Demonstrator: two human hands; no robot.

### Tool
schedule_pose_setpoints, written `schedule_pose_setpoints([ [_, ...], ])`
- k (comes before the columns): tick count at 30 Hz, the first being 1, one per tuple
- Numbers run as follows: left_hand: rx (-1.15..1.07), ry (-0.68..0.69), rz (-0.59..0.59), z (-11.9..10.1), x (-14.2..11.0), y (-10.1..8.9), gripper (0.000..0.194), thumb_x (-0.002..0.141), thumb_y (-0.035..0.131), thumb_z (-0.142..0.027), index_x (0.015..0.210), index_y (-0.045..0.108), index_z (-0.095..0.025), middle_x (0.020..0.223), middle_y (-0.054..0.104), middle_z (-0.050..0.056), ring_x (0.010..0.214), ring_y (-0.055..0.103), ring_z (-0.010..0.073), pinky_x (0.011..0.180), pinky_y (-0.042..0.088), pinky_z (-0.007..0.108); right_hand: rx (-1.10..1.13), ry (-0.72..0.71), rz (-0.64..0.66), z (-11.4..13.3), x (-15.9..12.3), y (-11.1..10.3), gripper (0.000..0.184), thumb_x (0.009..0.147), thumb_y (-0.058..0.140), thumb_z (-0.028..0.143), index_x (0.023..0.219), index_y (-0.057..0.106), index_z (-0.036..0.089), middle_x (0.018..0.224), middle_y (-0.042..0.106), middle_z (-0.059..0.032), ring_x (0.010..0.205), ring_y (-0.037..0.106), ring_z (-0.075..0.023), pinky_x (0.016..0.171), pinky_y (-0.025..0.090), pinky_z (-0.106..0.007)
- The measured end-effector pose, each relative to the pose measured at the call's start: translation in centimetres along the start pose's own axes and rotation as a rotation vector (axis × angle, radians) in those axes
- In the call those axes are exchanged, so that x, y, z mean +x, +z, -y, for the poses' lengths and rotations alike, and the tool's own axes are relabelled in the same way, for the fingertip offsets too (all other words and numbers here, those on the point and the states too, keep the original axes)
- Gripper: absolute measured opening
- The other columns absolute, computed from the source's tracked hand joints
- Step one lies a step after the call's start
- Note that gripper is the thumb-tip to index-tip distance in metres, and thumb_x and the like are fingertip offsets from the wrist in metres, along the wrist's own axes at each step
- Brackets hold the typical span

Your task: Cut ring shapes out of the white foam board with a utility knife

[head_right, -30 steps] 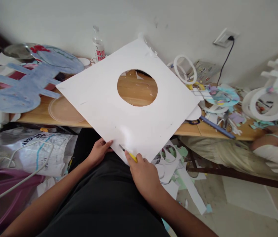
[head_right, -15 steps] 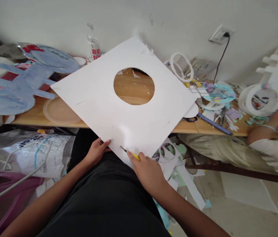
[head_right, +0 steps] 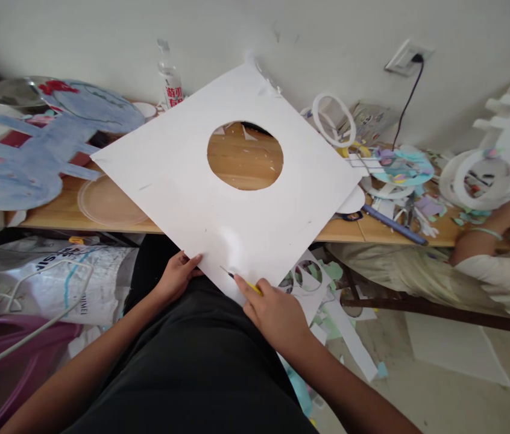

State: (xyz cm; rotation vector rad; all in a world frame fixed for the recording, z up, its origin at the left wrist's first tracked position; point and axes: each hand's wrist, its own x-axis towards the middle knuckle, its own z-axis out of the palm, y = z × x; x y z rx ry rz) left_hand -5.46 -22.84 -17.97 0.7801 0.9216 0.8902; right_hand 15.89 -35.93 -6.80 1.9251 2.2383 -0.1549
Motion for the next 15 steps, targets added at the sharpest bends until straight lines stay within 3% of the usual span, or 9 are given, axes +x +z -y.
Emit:
schedule_pose_setpoints([
  [6, 0.005, -0.005, 0.006, -0.2, -0.1, 0.0, 0.04, 0.077, 0.076, -0.038, 0.108, 0.066, -0.015, 0.112, 0.071, 0.013, 0.095, 0.068, 0.0258, 0.072, 0.062, 0.037, 0.006, -0.031, 0.014, 0.3, 1.7, 0.7, 0.054, 0.096, 0.043, 0.026, 0.148, 0.039, 0.039, 0.093, 0.063, -0.001, 0.069, 0.061, -0.011, 0.054, 0.034, -0.022],
  [15, -0.007, -0.009, -0.002, -0.1, -0.1, 0.1, 0.041, 0.077, 0.077, -0.039, 0.107, 0.066, -0.014, 0.112, 0.071, 0.013, 0.094, 0.069, 0.0255, 0.072, 0.063, 0.037, 0.014, -0.041, 0.041, 0.3, 1.5, 1.0, 0.054, 0.096, 0.042, 0.025, 0.15, 0.037, 0.037, 0.096, 0.063, -0.0022, 0.072, 0.061, -0.0119, 0.058, 0.04, -0.021],
])
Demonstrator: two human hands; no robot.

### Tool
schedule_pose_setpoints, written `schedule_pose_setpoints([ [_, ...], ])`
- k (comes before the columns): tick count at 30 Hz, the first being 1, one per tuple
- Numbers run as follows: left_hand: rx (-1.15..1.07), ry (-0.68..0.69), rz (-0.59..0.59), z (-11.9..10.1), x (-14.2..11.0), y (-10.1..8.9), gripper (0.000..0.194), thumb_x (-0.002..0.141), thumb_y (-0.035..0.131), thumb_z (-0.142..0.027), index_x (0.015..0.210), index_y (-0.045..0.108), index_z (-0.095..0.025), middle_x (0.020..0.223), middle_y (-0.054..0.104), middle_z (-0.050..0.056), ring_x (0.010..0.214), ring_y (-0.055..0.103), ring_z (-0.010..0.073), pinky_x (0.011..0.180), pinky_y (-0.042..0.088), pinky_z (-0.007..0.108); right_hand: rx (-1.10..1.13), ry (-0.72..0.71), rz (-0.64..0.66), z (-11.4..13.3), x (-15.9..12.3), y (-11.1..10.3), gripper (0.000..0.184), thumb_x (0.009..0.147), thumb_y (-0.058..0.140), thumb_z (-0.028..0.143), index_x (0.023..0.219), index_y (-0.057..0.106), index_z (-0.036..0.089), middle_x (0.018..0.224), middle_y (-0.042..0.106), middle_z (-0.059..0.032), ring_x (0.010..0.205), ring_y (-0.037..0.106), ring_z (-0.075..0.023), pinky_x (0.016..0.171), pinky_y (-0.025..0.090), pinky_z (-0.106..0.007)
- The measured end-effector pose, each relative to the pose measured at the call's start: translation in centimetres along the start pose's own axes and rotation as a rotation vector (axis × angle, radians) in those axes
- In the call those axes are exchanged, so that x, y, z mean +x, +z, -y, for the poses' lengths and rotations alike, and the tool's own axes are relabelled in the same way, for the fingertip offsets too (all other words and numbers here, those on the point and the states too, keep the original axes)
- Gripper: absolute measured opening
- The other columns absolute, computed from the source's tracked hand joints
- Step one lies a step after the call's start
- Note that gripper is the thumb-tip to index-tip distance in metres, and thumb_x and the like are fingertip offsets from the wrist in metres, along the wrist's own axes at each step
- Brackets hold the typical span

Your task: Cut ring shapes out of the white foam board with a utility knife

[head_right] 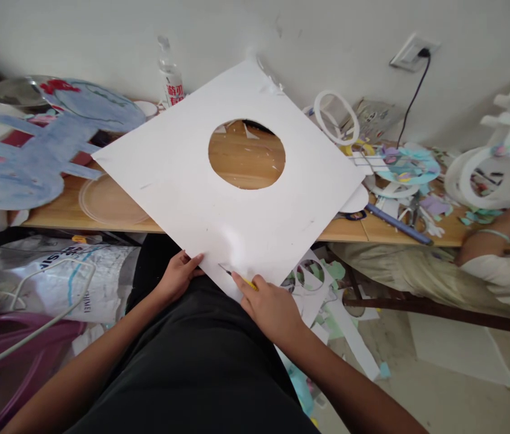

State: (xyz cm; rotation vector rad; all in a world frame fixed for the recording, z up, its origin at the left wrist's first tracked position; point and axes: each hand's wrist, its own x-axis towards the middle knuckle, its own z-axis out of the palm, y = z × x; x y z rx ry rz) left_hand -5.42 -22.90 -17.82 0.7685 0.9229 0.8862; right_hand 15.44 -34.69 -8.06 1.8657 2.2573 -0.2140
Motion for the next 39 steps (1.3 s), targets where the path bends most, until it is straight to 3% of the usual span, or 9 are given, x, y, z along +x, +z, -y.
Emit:
schedule_pose_setpoints([
  [19, -0.011, 0.0, -0.015, -0.2, -0.1, 0.2, 0.042, 0.075, 0.078, -0.038, 0.107, 0.066, -0.013, 0.111, 0.071, 0.013, 0.095, 0.069, 0.0259, 0.072, 0.063, 0.038, -0.053, -0.018, 0.12, -0.5, 0.0, -0.8, 0.057, 0.097, 0.042, 0.025, 0.152, 0.032, 0.036, 0.1, 0.063, -0.0039, 0.074, 0.063, -0.0144, 0.058, 0.043, -0.024],
  [39, 0.012, -0.011, -0.038, -0.6, -0.2, 0.3, 0.041, 0.072, 0.08, -0.039, 0.102, 0.068, -0.013, 0.103, 0.073, 0.01, 0.09, 0.069, 0.0234, 0.07, 0.063, 0.035, -0.16, -0.096, 0.117, -2.4, -0.4, -0.4, 0.058, 0.097, 0.045, 0.028, 0.152, 0.031, 0.038, 0.103, 0.063, -0.0043, 0.073, 0.062, -0.0148, 0.053, 0.034, -0.025],
])
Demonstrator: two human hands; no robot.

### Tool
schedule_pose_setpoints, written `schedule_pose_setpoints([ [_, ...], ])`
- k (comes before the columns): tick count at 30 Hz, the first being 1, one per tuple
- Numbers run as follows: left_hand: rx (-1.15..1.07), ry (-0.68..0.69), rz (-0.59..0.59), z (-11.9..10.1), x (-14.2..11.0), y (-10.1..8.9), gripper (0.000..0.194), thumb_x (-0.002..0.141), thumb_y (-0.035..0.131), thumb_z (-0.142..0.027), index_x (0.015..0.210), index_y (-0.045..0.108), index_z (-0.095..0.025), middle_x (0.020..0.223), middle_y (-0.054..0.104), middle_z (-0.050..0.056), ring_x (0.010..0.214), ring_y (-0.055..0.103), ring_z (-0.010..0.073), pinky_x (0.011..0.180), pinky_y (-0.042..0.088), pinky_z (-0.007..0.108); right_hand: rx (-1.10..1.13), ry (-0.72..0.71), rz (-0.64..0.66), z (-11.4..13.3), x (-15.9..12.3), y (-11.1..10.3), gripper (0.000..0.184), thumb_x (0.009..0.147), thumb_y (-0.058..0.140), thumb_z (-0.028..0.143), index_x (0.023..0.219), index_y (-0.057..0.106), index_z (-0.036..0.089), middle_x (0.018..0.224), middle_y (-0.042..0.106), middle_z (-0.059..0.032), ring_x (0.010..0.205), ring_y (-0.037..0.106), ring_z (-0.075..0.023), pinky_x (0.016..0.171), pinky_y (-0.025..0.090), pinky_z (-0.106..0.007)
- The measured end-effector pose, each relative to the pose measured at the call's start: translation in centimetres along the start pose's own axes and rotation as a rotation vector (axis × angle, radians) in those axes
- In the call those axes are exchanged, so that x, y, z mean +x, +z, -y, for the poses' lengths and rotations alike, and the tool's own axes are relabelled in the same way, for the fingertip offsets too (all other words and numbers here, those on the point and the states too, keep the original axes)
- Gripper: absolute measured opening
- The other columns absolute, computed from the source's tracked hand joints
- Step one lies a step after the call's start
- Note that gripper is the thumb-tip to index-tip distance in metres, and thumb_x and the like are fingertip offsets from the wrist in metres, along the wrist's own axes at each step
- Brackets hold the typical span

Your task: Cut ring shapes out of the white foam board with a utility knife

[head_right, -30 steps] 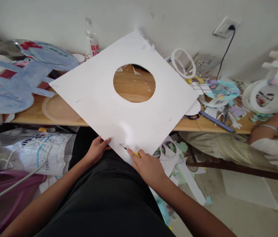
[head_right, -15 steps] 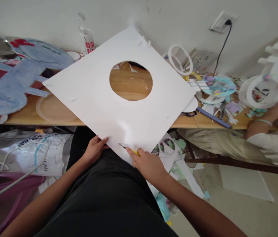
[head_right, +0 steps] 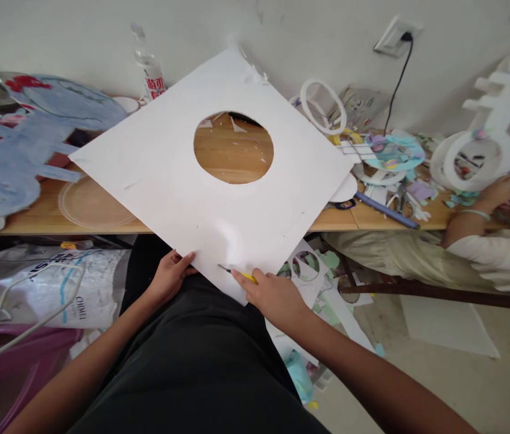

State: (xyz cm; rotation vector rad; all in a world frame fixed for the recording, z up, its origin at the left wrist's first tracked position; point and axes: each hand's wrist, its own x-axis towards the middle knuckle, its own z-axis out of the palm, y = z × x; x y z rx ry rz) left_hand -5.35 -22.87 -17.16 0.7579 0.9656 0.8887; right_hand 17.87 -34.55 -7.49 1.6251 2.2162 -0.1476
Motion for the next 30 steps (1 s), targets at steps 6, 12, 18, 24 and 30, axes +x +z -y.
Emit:
schedule_pose_setpoints([
  [6, 0.001, -0.004, 0.0, 0.1, 0.1, -0.2, 0.039, 0.073, 0.08, -0.038, 0.101, 0.068, -0.013, 0.103, 0.073, 0.01, 0.089, 0.069, 0.0224, 0.07, 0.063, 0.034, -0.026, -0.033, -0.019, -0.7, 0.0, -0.1, 0.058, 0.096, 0.049, 0.03, 0.151, 0.032, 0.037, 0.103, 0.063, -0.0039, 0.072, 0.061, -0.0151, 0.05, 0.03, -0.026],
  [12, 0.006, 0.004, -0.006, 0.4, 0.2, -0.3, 0.038, 0.074, 0.08, -0.038, 0.1, 0.068, -0.013, 0.104, 0.072, 0.01, 0.09, 0.069, 0.0222, 0.071, 0.063, 0.033, -0.041, -0.052, -0.025, -1.3, 0.0, -0.3, 0.06, 0.095, 0.05, 0.03, 0.151, 0.031, 0.039, 0.103, 0.063, -0.003, 0.069, 0.06, -0.0135, 0.048, 0.023, -0.026],
  [18, 0.016, 0.001, -0.005, 0.5, 0.4, -0.3, 0.038, 0.073, 0.08, -0.038, 0.1, 0.068, -0.013, 0.103, 0.072, 0.011, 0.088, 0.069, 0.0218, 0.068, 0.062, 0.031, -0.036, -0.086, -0.062, -2.3, 0.0, -0.4, 0.057, 0.094, 0.052, 0.027, 0.148, 0.037, 0.039, 0.102, 0.064, -0.0023, 0.071, 0.059, -0.0139, 0.052, 0.028, -0.026],
  [24, 0.033, -0.002, -0.021, 0.5, 0.4, -0.4, 0.039, 0.073, 0.079, -0.039, 0.099, 0.068, -0.013, 0.105, 0.072, 0.011, 0.089, 0.069, 0.0228, 0.067, 0.062, 0.03, -0.037, -0.093, -0.086, -3.0, -0.1, -0.2, 0.055, 0.095, 0.052, 0.026, 0.146, 0.039, 0.041, 0.102, 0.064, -0.0026, 0.073, 0.057, -0.0136, 0.055, 0.029, -0.025],
  [30, 0.04, -0.001, -0.022, 0.2, 0.2, -0.2, 0.04, 0.073, 0.079, -0.04, 0.1, 0.067, -0.013, 0.106, 0.073, 0.012, 0.09, 0.07, 0.024, 0.069, 0.062, 0.033, -0.048, -0.119, -0.092, -3.6, -0.3, -0.4, 0.054, 0.095, 0.053, 0.025, 0.145, 0.041, 0.04, 0.101, 0.064, -0.0017, 0.076, 0.059, -0.0148, 0.055, 0.03, -0.026],
])
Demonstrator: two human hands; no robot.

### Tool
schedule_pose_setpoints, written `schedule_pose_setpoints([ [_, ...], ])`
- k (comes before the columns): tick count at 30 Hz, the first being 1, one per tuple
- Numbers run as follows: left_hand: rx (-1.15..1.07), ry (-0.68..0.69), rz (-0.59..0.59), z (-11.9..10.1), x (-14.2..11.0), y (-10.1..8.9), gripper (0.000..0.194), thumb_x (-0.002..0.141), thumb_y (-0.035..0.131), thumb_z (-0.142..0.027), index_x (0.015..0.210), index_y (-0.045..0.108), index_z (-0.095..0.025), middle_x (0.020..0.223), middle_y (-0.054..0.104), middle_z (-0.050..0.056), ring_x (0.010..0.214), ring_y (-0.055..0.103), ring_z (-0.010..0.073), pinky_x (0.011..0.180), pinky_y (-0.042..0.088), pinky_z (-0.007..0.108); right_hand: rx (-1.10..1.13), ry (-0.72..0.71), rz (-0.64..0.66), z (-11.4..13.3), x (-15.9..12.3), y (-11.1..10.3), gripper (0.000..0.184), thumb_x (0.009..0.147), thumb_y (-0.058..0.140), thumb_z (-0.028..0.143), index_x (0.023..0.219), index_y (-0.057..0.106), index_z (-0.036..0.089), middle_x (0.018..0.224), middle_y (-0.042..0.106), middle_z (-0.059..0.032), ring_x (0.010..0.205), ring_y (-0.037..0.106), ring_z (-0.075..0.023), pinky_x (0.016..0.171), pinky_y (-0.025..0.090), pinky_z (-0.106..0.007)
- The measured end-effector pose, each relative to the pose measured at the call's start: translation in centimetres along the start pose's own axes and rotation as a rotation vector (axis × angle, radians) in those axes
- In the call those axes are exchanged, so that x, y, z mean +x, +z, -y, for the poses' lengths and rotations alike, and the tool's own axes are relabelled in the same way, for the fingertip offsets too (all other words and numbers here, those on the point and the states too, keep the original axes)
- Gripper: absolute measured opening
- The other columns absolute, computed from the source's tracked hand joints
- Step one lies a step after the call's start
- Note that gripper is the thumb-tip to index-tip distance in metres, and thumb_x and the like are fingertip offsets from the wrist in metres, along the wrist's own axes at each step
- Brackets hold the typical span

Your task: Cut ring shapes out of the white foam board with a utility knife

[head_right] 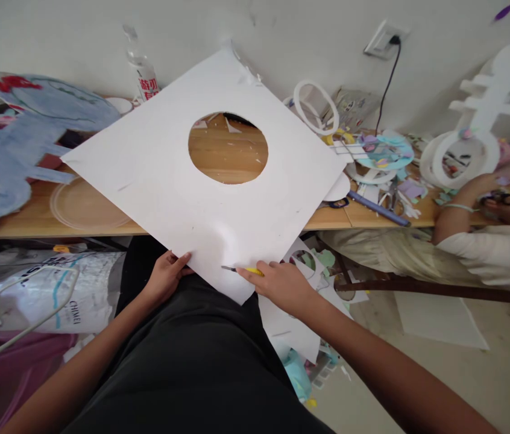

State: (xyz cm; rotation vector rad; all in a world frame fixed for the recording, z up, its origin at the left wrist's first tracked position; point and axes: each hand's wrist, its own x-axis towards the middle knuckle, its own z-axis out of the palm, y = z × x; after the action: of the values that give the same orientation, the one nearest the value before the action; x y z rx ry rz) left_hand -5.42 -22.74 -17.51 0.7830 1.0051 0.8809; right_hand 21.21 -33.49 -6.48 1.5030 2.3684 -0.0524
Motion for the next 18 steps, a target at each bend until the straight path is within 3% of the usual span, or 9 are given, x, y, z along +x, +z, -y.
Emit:
schedule_pose_setpoints([
  [18, -0.003, 0.006, 0.017, -0.2, -0.1, 0.1, 0.04, 0.074, 0.079, -0.039, 0.103, 0.067, -0.014, 0.109, 0.072, 0.012, 0.093, 0.069, 0.0244, 0.07, 0.063, 0.034, -0.075, -0.081, -0.069, -2.0, -0.2, 0.1, 0.058, 0.092, 0.059, 0.025, 0.145, 0.041, 0.039, 0.099, 0.065, -0.0018, 0.079, 0.055, -0.0163, 0.059, 0.029, -0.027],
])
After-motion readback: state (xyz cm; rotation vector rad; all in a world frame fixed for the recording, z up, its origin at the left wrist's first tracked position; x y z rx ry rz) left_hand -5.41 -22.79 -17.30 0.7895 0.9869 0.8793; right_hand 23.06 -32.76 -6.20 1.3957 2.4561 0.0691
